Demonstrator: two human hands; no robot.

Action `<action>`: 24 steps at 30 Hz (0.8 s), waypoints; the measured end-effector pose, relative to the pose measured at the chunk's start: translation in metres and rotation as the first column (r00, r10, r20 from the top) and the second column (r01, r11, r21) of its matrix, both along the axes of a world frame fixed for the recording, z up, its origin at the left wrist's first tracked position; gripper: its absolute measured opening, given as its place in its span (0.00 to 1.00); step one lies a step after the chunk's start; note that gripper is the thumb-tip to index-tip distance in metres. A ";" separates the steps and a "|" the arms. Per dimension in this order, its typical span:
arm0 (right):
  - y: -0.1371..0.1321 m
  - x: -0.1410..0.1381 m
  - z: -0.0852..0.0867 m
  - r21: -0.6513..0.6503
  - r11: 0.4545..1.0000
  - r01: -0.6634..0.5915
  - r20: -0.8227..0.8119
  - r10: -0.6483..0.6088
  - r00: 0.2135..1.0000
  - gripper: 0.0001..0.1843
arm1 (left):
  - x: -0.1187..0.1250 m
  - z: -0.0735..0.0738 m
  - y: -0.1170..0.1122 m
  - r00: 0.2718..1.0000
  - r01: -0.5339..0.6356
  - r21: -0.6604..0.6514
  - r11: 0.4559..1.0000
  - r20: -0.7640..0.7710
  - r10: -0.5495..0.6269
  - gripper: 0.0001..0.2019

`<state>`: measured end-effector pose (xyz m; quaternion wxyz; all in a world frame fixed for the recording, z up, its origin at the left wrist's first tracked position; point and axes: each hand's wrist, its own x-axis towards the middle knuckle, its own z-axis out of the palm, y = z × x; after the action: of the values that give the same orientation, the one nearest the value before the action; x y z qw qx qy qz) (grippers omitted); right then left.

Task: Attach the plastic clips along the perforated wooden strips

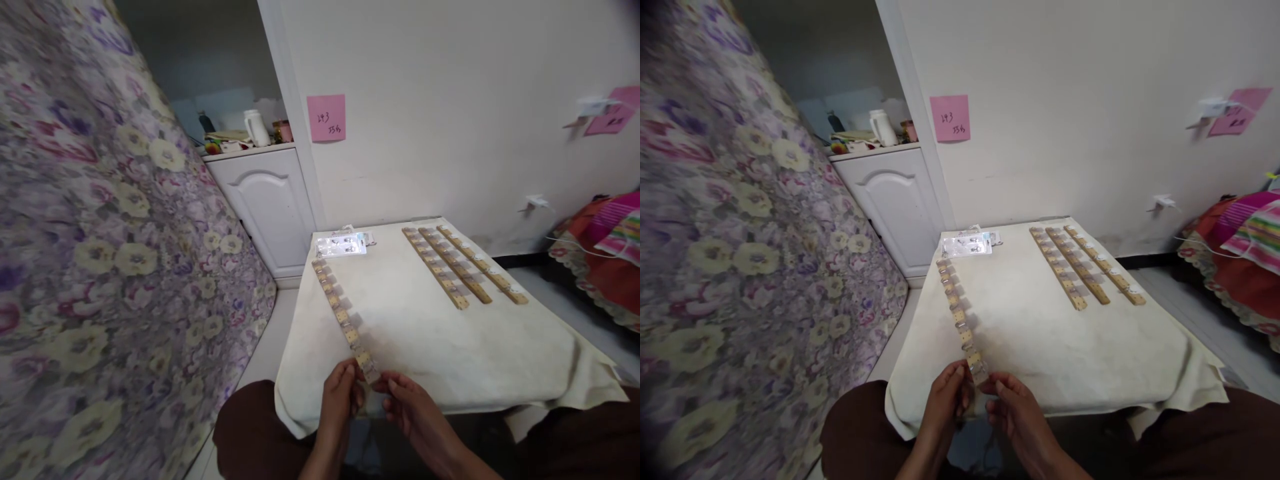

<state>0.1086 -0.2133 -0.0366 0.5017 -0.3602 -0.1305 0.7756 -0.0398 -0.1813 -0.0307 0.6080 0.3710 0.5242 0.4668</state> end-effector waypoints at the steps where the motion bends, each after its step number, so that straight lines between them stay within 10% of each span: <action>1: 0.000 0.000 0.002 -0.003 1.000 -0.004 0.008 0.004 1.000 0.18 | 0.001 0.000 0.002 1.000 0.004 -0.006 1.000 0.017 -0.004 0.19; 24: 0.006 -0.004 -0.003 0.069 0.993 -0.092 0.113 0.084 0.990 0.20 | -0.001 0.012 0.014 0.930 0.140 -0.093 0.986 0.355 -0.099 0.19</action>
<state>0.1041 -0.2073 -0.0396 0.4720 -0.3774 -0.2022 0.7707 -0.0408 -0.1677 -0.0188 0.7393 0.2775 0.4106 0.4558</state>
